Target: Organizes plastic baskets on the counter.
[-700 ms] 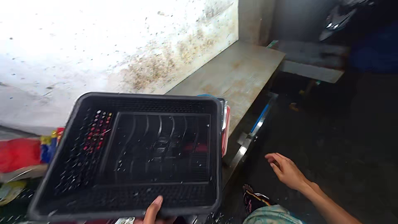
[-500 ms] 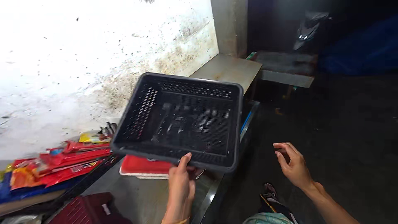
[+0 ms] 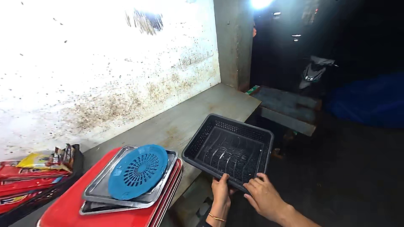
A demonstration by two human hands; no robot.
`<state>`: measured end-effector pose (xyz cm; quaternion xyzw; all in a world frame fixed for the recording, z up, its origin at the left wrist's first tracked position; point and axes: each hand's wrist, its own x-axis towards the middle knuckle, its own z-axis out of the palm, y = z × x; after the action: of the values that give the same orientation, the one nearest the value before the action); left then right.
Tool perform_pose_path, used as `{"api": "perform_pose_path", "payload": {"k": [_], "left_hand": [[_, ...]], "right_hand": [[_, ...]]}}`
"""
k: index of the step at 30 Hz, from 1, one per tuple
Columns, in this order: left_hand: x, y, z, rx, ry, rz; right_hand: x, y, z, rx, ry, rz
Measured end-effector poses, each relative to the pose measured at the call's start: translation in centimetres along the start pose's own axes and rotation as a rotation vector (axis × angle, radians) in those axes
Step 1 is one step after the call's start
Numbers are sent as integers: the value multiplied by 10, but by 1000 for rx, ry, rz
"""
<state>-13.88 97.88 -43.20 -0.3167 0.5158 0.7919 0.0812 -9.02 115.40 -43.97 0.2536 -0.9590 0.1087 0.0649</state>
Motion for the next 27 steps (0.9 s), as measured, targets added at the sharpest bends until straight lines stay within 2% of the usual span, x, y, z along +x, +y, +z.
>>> {"api": "perform_pose_path", "payload": {"k": [5,9,14,18,20,22,24,27], "left_hand": [[77,19,9,-89,111,3],[129,54,-4,-97,44,-12],[170,55,-2,-185,127,-4],[180,39,0,27,132,93],[191,26,-2,138,195,187],[201,17,-1,263,300,282],[205,12,4,354,405,342],[212,8,17,422,532,397]], "right_hand": [[82,44,44,31,99,-125],[169,68,54,143,278,-140],[263,123,-13,258,546,24],[321,193,-68,419,659,259],[354,233,-66,581,717,453],[394,261,-41,855,763,620],[432,269,-2,1253,676,753],[496,274,70,1827,450,899]]}}
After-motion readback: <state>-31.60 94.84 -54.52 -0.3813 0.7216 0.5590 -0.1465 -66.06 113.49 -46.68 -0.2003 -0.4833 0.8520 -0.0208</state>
